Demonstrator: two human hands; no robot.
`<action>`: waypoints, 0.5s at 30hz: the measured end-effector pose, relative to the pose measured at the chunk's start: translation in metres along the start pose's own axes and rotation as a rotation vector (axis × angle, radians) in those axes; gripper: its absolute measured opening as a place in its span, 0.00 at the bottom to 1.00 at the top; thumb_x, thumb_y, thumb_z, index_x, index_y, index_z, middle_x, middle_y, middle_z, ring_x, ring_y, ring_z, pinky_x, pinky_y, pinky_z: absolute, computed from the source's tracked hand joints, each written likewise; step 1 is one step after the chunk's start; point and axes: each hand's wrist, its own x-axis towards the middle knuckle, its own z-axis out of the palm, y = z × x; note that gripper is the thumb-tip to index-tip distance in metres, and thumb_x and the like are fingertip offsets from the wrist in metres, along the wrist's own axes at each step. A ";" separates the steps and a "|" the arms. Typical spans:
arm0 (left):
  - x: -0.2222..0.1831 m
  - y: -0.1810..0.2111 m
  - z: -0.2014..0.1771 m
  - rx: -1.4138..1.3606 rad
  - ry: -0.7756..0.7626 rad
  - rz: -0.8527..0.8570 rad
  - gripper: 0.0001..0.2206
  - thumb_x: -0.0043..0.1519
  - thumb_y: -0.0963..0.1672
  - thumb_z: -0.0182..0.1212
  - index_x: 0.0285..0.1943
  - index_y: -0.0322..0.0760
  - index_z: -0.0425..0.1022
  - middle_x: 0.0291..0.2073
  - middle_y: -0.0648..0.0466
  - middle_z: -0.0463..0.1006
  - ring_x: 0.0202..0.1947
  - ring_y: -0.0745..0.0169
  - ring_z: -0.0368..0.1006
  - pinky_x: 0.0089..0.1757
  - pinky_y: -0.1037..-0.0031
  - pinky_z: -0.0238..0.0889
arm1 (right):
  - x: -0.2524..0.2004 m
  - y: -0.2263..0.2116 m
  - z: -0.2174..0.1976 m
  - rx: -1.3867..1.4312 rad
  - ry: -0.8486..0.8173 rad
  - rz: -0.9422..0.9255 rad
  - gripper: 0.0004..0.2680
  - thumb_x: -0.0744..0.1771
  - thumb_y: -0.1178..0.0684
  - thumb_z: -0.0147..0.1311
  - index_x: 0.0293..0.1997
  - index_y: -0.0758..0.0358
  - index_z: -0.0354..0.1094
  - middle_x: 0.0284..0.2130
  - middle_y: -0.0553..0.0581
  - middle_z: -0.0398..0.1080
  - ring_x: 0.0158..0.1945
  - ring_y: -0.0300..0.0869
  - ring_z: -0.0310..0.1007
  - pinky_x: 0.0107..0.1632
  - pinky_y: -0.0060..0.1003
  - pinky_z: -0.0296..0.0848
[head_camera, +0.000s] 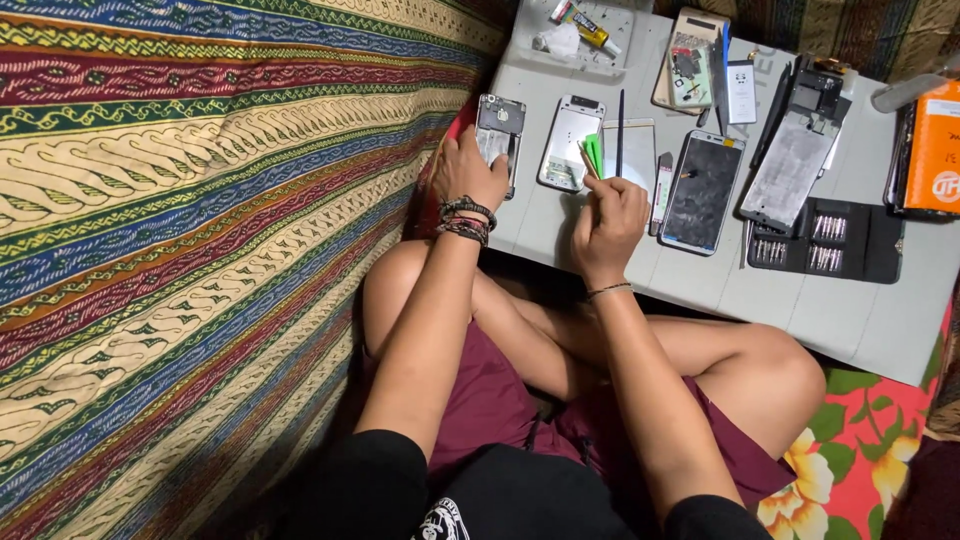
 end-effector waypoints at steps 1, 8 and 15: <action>-0.003 0.001 -0.002 0.001 0.000 0.000 0.32 0.58 0.55 0.64 0.69 0.41 0.66 0.59 0.44 0.71 0.59 0.37 0.71 0.49 0.44 0.70 | 0.000 -0.001 -0.001 0.001 0.000 0.001 0.08 0.68 0.66 0.50 0.47 0.60 0.74 0.38 0.53 0.64 0.43 0.51 0.66 0.46 0.44 0.62; -0.008 0.008 -0.011 -0.005 -0.065 -0.037 0.32 0.59 0.54 0.64 0.70 0.39 0.66 0.60 0.44 0.69 0.53 0.36 0.76 0.47 0.43 0.71 | 0.002 -0.002 -0.003 0.002 0.023 0.018 0.08 0.68 0.65 0.51 0.46 0.59 0.74 0.38 0.53 0.65 0.43 0.52 0.67 0.46 0.45 0.63; -0.011 0.014 -0.027 -0.017 -0.098 -0.018 0.27 0.64 0.49 0.60 0.71 0.33 0.66 0.62 0.41 0.68 0.56 0.34 0.75 0.49 0.44 0.70 | 0.003 -0.004 -0.005 0.000 0.021 0.038 0.07 0.68 0.64 0.52 0.47 0.60 0.74 0.38 0.54 0.65 0.42 0.52 0.67 0.47 0.45 0.63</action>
